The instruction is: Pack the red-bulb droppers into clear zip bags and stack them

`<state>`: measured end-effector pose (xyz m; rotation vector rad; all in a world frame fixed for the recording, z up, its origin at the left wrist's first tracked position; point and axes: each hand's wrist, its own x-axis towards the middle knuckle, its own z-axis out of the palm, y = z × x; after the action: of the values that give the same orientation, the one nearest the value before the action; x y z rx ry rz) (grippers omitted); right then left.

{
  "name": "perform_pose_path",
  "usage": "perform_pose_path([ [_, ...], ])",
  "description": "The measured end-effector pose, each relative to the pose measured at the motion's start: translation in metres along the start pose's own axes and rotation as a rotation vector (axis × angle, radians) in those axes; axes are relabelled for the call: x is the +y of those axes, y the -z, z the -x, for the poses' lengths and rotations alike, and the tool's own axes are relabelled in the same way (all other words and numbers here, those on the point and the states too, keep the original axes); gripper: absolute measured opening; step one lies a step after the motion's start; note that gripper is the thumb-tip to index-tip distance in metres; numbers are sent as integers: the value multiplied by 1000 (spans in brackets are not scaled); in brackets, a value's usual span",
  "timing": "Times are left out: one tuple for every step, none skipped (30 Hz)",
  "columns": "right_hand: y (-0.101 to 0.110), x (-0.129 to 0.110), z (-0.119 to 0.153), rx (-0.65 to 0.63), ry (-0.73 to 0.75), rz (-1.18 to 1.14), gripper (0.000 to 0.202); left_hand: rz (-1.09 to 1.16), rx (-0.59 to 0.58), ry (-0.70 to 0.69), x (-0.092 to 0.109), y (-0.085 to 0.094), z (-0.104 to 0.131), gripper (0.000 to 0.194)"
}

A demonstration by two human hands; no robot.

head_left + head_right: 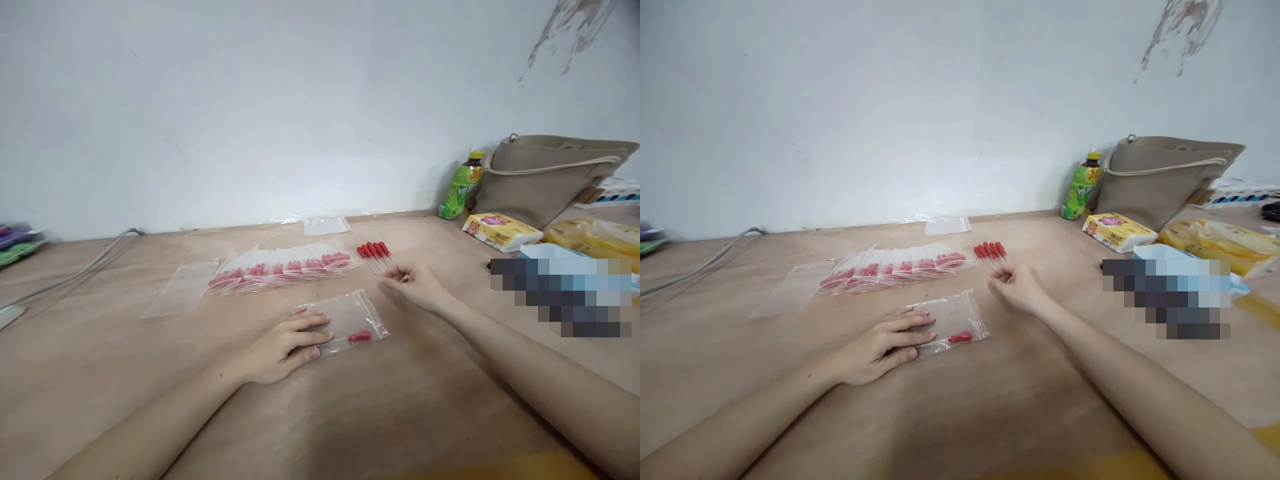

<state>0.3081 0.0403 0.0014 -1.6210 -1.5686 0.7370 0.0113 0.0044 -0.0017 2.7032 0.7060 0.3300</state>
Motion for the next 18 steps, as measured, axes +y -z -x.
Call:
perform_pose_path([
  [3, 1, -12, 55, 42, 116, 15, -7, -19, 7, 0, 1, 0, 35],
  [4, 1, -23, 99, 79, 215, 14, -11, -34, 16, 1, 2, -1, 36],
  [5, 0, -34, 131, 102, 300, 14, -11, -43, 23, 1, 2, -1, 36],
  [3, -2, -43, 155, 113, 371, 14, -10, -46, 30, 1, 2, 0, 36],
  [1, -4, -50, 174, 110, 424, 14, -10, -49, 35, 0, 2, 0, 36],
  [-2, -7, -56, 185, 95, 464, 14, -12, -51, 34, 0, 1, 0, 36],
  [-6, -10, -60, 190, 66, 490, 14, -18, -50, 29, 0, 0, 0, 36],
  [-9, -13, -64, 187, 32, 503, 14, -28, -40, 18, 0, -1, 1, 36],
  [-13, -15, -66, 182, -3, 508, 13, -40, -23, 3, 0, -1, 1, 35],
  [-16, -16, -68, 178, -32, 506, 12, -51, 2, -12, 0, -2, 1, 34],
  [-19, -16, -70, 173, -52, 503, 12, -57, 32, -24, 0, -3, 1, 33],
  [-21, -16, -71, 171, -63, 498, 12, -58, 61, -32, 0, -3, 1, 32],
  [-23, -15, -73, 171, -66, 492, 13, -53, 83, -37, 0, -3, 1, 32],
  [-25, -15, -74, 170, -65, 485, 14, -43, 94, -39, 1, -4, 1, 31],
  [-26, -14, -76, 168, -63, 477, 16, -31, 98, -40, 1, -3, 1, 31],
  [-27, -14, -77, 165, -59, 468, 18, -22, 95, -39, 1, -3, 1, 32],
  [-27, -14, -78, 161, -51, 460, 18, -16, 87, -38, 1, -3, 1, 32],
  [-27, -15, -79, 158, -38, 450, 18, -14, 78, -36, 1, -2, 1, 32],
])
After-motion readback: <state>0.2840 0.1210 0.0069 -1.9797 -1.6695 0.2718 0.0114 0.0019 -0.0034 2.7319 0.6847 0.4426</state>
